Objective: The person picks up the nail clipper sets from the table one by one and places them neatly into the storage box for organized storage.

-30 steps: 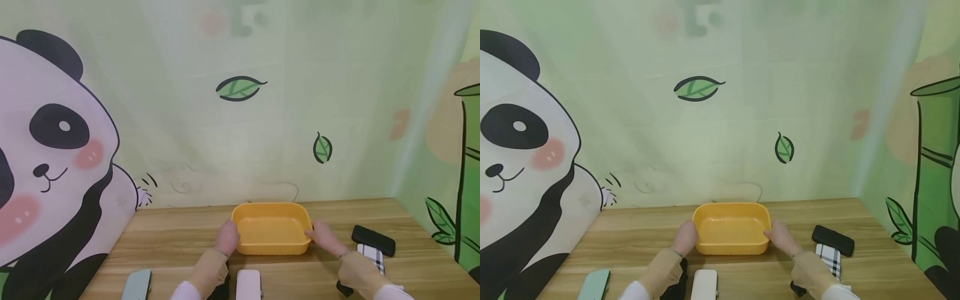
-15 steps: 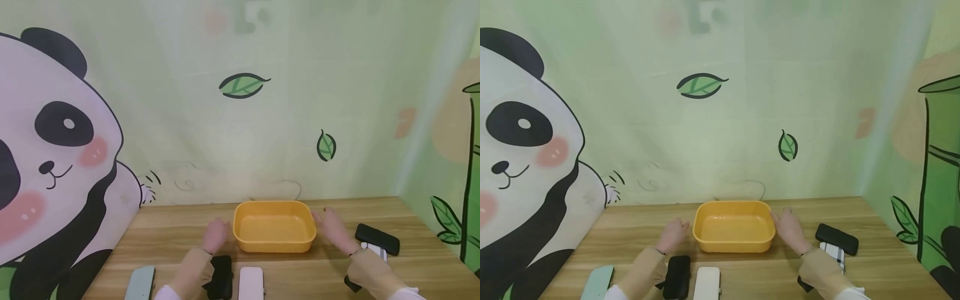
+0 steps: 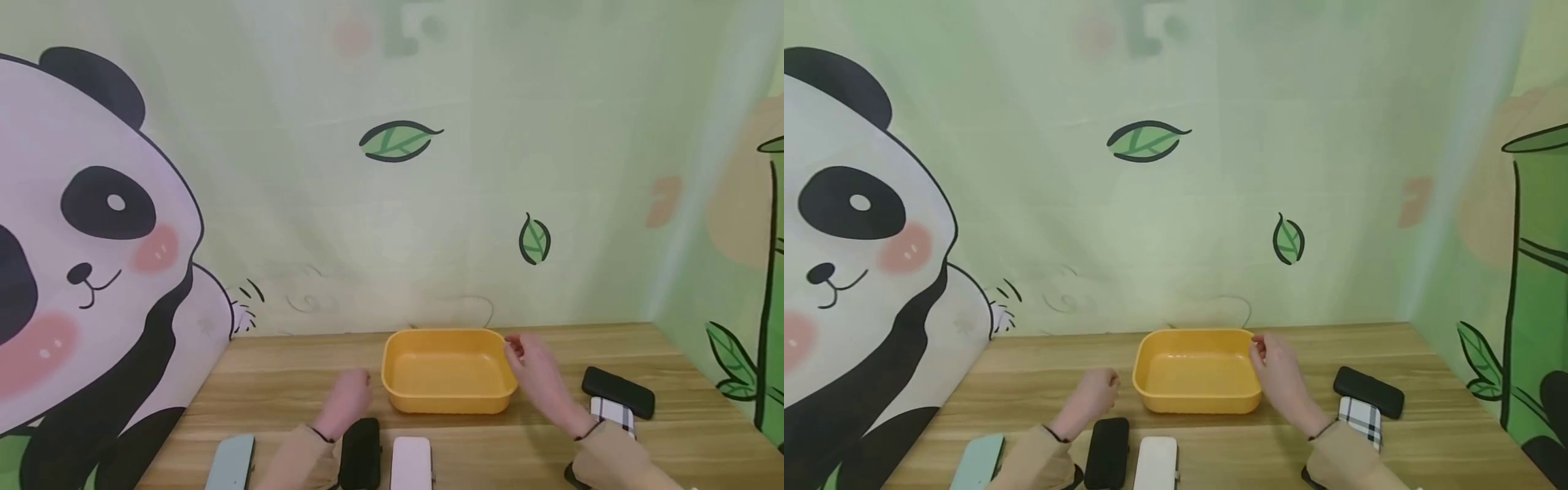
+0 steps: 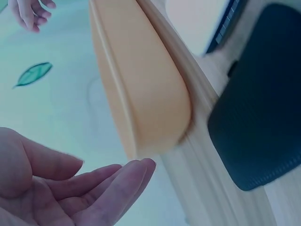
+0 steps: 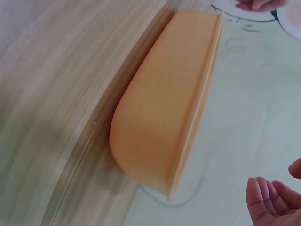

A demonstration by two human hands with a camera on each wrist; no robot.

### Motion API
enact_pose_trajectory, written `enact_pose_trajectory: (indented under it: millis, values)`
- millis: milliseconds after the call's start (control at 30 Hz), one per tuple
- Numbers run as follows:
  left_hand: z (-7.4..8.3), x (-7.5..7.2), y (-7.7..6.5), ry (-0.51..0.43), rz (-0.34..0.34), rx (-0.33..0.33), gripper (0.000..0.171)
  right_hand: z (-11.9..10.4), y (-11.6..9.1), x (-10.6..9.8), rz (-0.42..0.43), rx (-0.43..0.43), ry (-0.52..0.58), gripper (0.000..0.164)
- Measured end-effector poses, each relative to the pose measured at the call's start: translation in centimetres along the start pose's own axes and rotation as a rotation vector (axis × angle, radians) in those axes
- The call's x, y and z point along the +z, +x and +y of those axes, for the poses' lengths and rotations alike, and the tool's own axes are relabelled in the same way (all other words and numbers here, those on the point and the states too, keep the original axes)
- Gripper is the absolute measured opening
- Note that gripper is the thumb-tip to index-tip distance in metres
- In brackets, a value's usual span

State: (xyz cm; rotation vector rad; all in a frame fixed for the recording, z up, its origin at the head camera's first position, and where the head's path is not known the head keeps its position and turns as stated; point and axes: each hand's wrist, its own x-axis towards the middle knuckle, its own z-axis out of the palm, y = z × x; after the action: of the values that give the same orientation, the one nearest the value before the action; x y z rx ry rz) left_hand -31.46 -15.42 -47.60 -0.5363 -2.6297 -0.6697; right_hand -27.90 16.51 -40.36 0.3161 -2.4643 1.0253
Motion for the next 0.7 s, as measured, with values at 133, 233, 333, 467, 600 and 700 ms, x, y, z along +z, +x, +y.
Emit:
enact_pose_trajectory:
  millis: [133, 233, 333, 467, 600, 700]
  values:
    - [7.1, -5.8, -1.1, -0.063, -0.09, -0.102, 0.029, -1.2, -0.8, 0.1, -0.013, -0.026, 0.033, 0.014]
    - [8.2, -6.6, -1.6, -0.09, -0.155, -0.136, 0.032, -1.9, -1.5, 0.4, -0.043, -0.046, 0.075, 0.01]
    - [8.2, -6.4, -2.0, -0.137, -0.21, -0.16, 0.032, -2.5, -2.3, 0.9, -0.109, -0.042, 0.119, 0.01]
    - [8.3, -6.2, -2.6, -0.197, -0.295, -0.237, 0.026, -2.9, -3.2, 1.7, -0.212, -0.054, 0.152, 0.012]
    - [8.3, -5.6, -3.0, -0.237, -0.342, -0.293, 0.021, -2.9, -3.9, 2.6, -0.319, -0.136, 0.188, 0.019]
    - [7.9, -4.8, -3.3, -0.251, -0.345, -0.294, 0.021, -2.9, -4.5, 3.2, -0.387, -0.182, 0.204, 0.023]
